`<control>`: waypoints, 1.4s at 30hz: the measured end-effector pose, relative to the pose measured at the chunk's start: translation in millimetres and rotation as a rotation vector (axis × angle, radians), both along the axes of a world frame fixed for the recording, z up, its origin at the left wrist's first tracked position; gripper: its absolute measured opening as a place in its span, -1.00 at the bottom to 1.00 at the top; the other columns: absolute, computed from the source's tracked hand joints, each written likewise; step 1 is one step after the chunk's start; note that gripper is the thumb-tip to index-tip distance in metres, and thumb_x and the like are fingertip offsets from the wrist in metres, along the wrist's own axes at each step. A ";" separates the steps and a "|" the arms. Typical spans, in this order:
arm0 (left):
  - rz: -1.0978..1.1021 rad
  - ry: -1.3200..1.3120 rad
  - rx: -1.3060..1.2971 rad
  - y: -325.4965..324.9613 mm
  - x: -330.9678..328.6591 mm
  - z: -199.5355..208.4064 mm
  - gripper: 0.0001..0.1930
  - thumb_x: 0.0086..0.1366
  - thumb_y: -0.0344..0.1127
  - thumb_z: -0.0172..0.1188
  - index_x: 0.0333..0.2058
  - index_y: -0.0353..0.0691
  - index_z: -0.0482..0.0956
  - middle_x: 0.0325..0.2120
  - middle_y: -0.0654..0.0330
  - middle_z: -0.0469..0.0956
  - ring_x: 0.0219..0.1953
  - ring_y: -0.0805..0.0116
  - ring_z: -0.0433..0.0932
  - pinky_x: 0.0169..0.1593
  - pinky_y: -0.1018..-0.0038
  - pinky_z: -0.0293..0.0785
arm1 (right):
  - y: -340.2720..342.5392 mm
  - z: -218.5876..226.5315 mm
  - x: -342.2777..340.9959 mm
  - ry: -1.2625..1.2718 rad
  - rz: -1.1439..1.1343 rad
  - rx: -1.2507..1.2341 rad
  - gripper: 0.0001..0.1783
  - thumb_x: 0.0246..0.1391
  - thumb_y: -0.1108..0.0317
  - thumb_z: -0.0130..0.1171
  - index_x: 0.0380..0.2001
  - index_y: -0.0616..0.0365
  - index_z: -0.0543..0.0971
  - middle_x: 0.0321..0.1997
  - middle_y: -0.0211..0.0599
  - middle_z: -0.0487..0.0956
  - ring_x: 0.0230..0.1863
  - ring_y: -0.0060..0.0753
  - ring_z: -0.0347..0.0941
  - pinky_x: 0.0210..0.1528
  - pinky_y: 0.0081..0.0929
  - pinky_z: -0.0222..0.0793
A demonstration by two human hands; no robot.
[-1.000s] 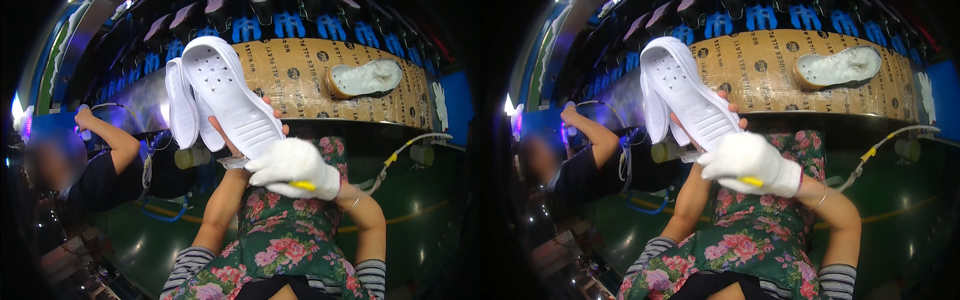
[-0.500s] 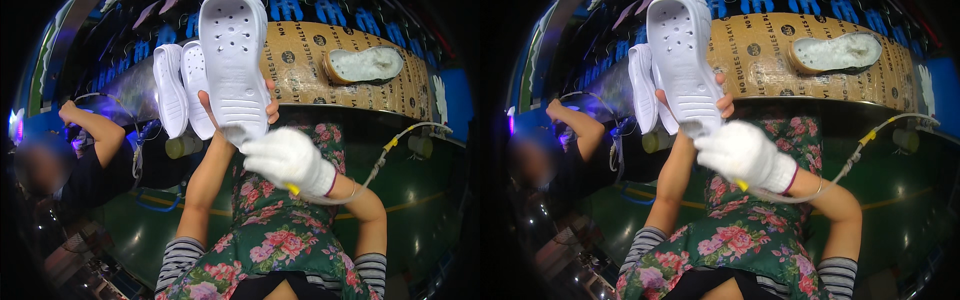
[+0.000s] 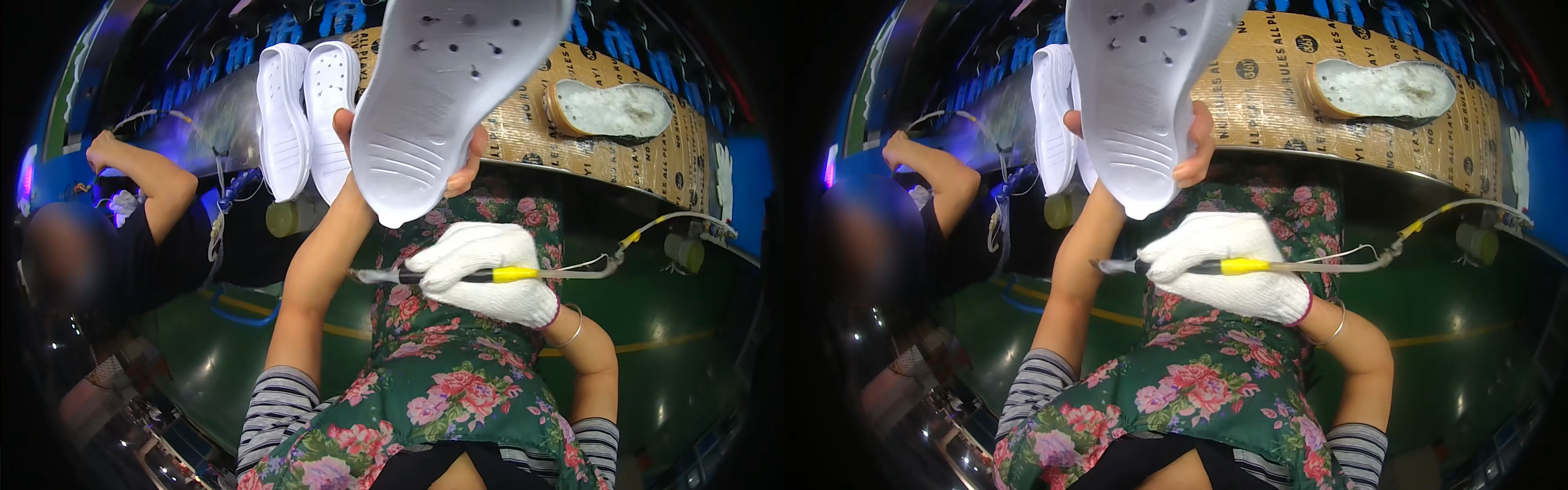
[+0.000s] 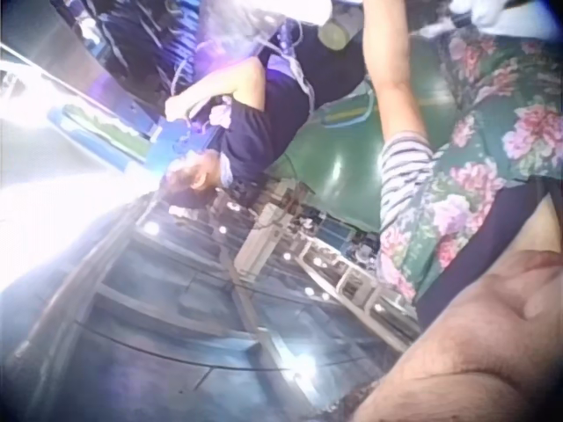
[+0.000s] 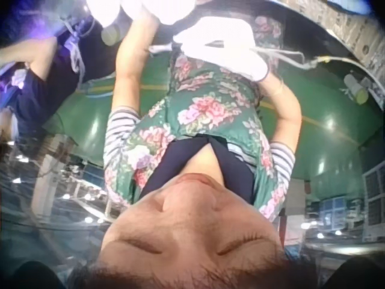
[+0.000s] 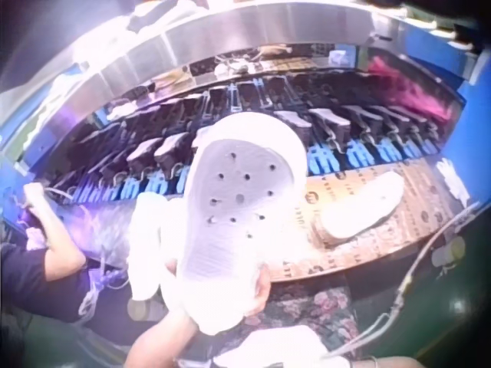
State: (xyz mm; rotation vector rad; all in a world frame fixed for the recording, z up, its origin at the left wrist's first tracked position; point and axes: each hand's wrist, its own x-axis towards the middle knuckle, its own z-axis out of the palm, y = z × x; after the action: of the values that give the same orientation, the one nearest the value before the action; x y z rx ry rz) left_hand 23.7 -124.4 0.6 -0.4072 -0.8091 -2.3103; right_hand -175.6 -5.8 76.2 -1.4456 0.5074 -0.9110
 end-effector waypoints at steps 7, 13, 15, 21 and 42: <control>-0.001 -0.283 0.379 21.4 5.3 26.6 0.22 0.00 0.51 0.38 0.49 -0.18 0.24 0.31 -0.38 0.31 0.27 -0.26 0.41 0.23 0.00 0.54 | -18.2 4.8 -9.3 0.190 -0.356 -0.662 -0.61 -0.13 0.64 0.49 -0.16 0.13 0.73 -0.04 -0.03 0.74 -0.17 -0.04 0.72 -0.12 -0.23 0.62; -0.037 -0.235 0.310 11.1 4.3 25.1 0.15 0.10 0.44 0.29 0.48 -0.27 0.22 0.18 -0.47 0.40 0.02 -0.30 0.54 -0.10 0.08 0.60 | 2.8 -8.5 -3.3 0.107 -0.045 -0.516 -0.61 -0.16 0.51 0.51 -0.16 0.02 0.77 -0.04 -0.12 0.76 -0.16 -0.09 0.72 -0.12 -0.21 0.63; 0.043 -0.367 0.317 22.6 6.9 43.4 0.11 0.14 0.40 0.29 0.45 -0.33 0.27 0.09 -0.50 0.48 -0.12 -0.19 0.65 -0.19 0.17 0.65 | 2.6 -5.1 -6.5 0.032 -0.080 -0.415 -0.62 -0.14 0.53 0.53 -0.16 0.02 0.78 -0.04 -0.11 0.77 -0.18 -0.10 0.72 -0.12 -0.24 0.63; 0.046 -0.363 0.272 19.4 8.1 43.0 0.14 0.07 0.40 0.30 0.46 -0.30 0.25 0.14 -0.52 0.41 -0.07 -0.26 0.58 -0.11 0.13 0.58 | 5.2 1.0 -0.1 0.228 -0.160 -0.590 -0.63 -0.16 0.55 0.52 -0.20 0.00 0.79 -0.06 -0.18 0.78 -0.15 -0.09 0.72 -0.10 -0.26 0.61; 0.349 -0.351 0.598 67.0 -15.2 -0.2 0.02 0.34 0.47 0.01 0.47 -0.28 0.21 0.11 -0.27 0.56 0.07 -0.18 0.66 0.16 -0.09 0.62 | -11.3 -14.8 -33.2 0.155 -0.450 -0.093 -0.87 0.02 0.57 0.44 -0.31 0.22 0.79 -0.12 -0.08 0.79 -0.14 -0.31 0.73 -0.05 -0.36 0.63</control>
State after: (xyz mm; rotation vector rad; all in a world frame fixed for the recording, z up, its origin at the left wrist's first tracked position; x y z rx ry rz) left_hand 8.5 -57.4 0.4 0.3824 -0.2745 -2.1752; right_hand -208.8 -17.1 61.5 -1.5218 0.9423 -1.1927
